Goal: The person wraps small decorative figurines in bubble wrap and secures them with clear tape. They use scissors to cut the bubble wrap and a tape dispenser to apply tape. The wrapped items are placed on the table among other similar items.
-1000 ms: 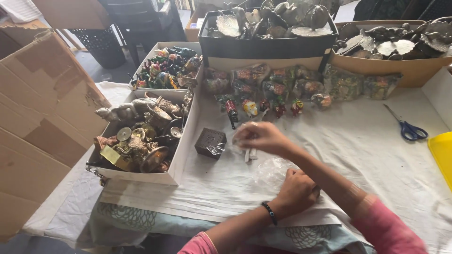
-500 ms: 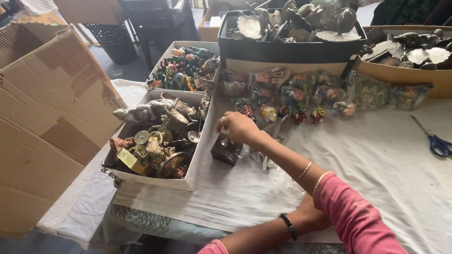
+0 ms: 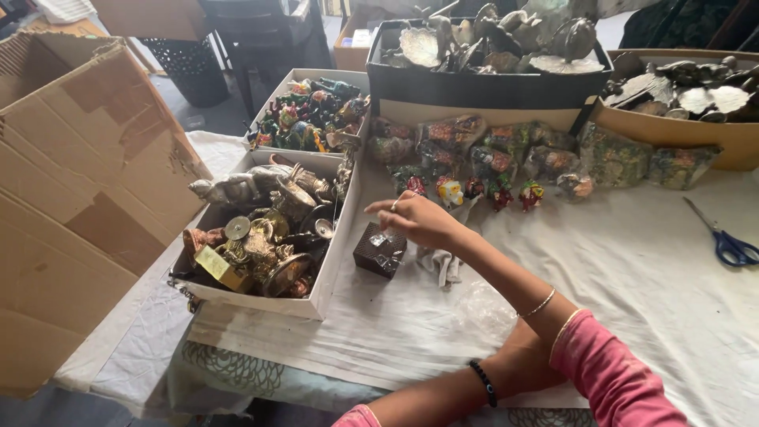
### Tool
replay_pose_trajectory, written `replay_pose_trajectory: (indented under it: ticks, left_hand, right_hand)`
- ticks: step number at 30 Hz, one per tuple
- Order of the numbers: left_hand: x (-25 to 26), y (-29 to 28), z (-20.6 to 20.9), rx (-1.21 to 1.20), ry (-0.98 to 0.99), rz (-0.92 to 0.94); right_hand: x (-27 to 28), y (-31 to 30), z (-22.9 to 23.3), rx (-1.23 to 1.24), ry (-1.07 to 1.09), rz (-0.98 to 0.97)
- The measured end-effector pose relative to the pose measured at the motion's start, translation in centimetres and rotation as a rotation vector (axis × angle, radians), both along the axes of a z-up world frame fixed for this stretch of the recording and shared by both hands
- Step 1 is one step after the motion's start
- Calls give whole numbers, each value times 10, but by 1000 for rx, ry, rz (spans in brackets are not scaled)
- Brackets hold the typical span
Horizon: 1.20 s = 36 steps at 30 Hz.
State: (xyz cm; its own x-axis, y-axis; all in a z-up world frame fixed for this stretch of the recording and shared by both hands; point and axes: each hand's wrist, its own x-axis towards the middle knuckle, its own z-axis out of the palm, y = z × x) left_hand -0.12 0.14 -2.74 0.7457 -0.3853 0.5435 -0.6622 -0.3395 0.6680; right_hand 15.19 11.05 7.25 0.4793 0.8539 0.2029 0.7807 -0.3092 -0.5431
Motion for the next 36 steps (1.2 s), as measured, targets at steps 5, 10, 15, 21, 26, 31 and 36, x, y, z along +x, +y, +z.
replay_pose_trajectory:
  ticks: [5, 10, 15, 21, 26, 31, 36]
  left_hand:
    - [-4, 4, 12, 17, -77, -2]
    - [1, 4, -6, 312, 6, 35]
    - [0, 4, 7, 249, -237, 203]
    - [-11, 2, 21, 194, -288, 211]
    - [-14, -13, -18, 569, -432, 145]
    - [-15, 2, 36, 510, -717, 251]
    - [29, 55, 16, 725, -586, 451]
  right_hand:
    - [11, -13, 5, 314, 180, 40]
    - [5, -49, 33, 337, 310, 5]
    - [-9, -118, 24, 302, 382, -63]
    - [-25, -225, -27, 334, 443, -289]
    - [-59, -247, -40, -67, 300, -287]
    - [-29, -282, -90, -76, 397, -279]
    - [-19, -318, -74, 498, 752, -440]
